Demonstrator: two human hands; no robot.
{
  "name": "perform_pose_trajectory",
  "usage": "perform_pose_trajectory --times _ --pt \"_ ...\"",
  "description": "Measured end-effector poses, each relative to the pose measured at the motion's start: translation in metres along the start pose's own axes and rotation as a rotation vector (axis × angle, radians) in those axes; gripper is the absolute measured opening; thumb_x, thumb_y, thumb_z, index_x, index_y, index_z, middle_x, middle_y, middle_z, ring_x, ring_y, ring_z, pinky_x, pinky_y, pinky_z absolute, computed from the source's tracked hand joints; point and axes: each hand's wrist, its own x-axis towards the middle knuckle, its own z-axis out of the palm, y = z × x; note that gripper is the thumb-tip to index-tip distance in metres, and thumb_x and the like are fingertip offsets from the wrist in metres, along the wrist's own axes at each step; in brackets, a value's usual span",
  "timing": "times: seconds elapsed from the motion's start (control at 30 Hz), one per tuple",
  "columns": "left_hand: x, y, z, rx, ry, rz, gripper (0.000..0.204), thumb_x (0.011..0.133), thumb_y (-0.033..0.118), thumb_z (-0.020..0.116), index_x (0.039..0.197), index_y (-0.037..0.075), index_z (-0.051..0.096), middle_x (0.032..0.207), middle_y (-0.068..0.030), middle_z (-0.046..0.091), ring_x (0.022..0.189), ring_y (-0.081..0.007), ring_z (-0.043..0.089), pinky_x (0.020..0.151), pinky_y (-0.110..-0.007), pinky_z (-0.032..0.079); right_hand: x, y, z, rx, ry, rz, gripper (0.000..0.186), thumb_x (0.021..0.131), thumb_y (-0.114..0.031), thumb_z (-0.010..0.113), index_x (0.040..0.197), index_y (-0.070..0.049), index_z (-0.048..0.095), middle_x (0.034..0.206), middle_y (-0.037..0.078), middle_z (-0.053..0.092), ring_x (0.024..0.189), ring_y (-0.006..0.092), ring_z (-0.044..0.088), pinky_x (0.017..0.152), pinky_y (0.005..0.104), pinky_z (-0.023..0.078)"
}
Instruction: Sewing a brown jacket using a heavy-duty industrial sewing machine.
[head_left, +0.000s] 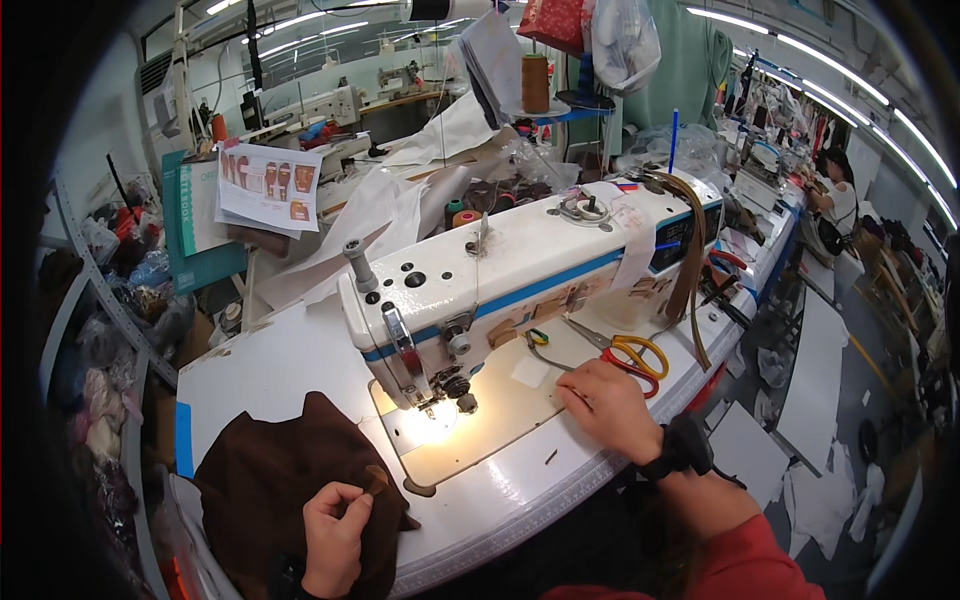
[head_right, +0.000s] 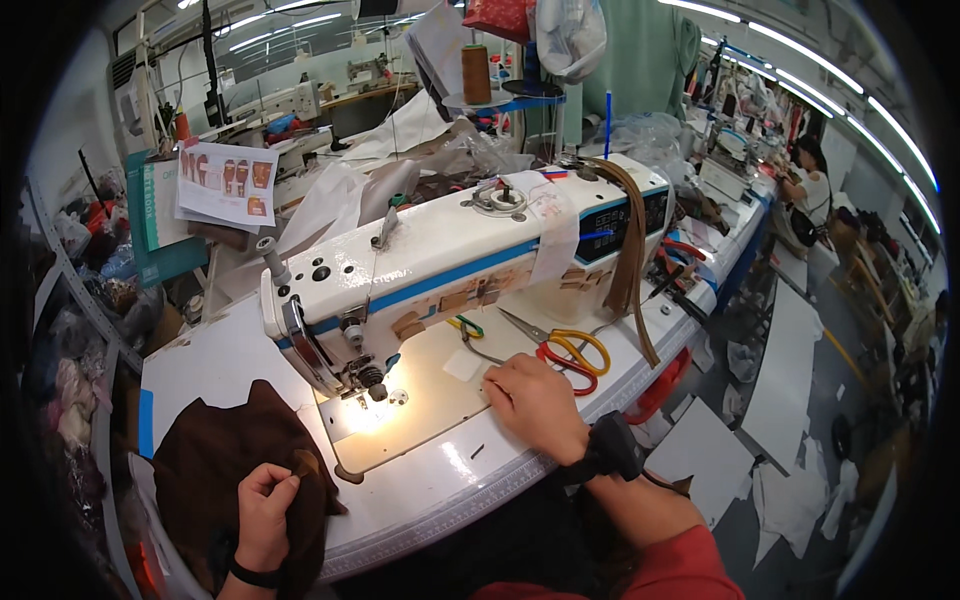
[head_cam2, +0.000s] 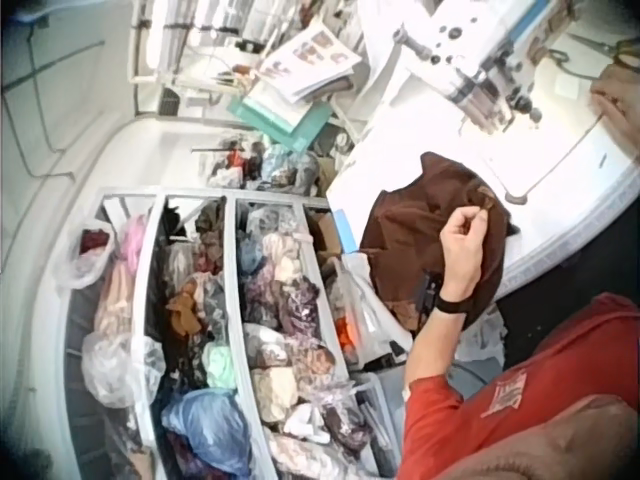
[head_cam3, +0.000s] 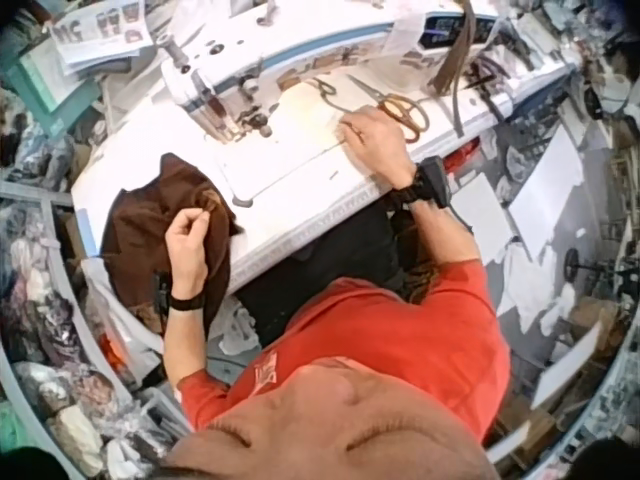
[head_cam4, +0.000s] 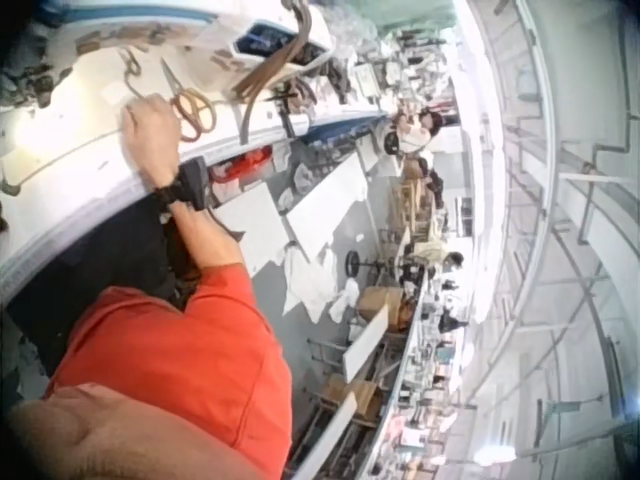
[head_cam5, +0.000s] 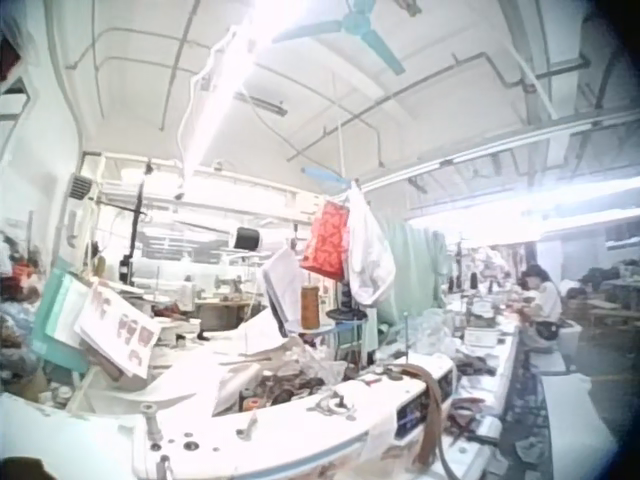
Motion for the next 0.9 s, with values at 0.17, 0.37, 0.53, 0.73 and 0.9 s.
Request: perform_pose_trajectory --times 0.17,0.37,0.53,0.73,0.9 --pt "-0.001 -0.002 0.006 0.002 -0.017 0.057 0.004 0.094 0.002 0.074 0.092 0.0 0.071 0.083 0.0041 0.066 0.077 -0.0018 0.055 0.068 -0.021 0.043 0.023 0.003 0.026 -0.252 -0.117 -0.214 0.035 0.086 -0.027 0.078 0.108 -0.001 0.07 0.108 0.013 0.072 0.109 0.0351 0.061 0.087 0.0472 0.05" --pt "-0.02 0.003 0.005 0.069 -0.018 0.154 0.006 0.093 0.003 0.075 0.092 -0.001 0.07 0.087 0.0006 0.068 0.083 -0.005 0.059 0.076 -0.023 0.047 0.03 0.001 0.035 -0.314 -0.036 -0.371 0.015 0.081 -0.008 0.075 0.092 -0.001 0.067 0.09 0.014 0.07 0.088 0.0334 0.064 0.08 0.0465 0.051" --pt "-0.021 -0.003 0.001 0.199 0.009 0.291 0.006 0.088 0.0 0.076 0.089 -0.001 0.07 0.093 -0.005 0.069 0.092 -0.014 0.062 0.083 -0.028 0.049 0.01 -0.056 0.034 -0.152 0.134 -0.237 0.01 0.087 -0.002 0.073 0.095 0.001 0.068 0.08 0.012 0.067 0.078 0.0322 0.065 0.068 0.0427 0.053" --pt "-0.022 0.003 -0.001 0.221 -0.023 0.288 0.005 0.088 -0.002 0.075 0.09 -0.001 0.07 0.098 -0.0064 0.069 0.096 -0.0152 0.063 0.088 -0.029 0.049 -0.042 -0.166 0.046 0.596 -0.084 -0.104 0.011 0.091 -0.007 0.074 0.098 -0.001 0.069 0.071 0.013 0.067 0.056 0.0274 0.067 0.052 0.0347 0.05" --pt "-0.022 0.005 0.001 0.217 -0.026 0.318 0.006 0.085 -0.001 0.076 0.088 0.0 0.071 0.091 -0.0057 0.07 0.094 -0.018 0.065 0.087 -0.031 0.051 -0.034 -0.182 0.065 0.589 -0.103 -0.167 0.013 0.091 -0.01 0.076 0.098 -0.002 0.068 0.07 0.011 0.066 0.056 0.027 0.066 0.052 0.0369 0.051"
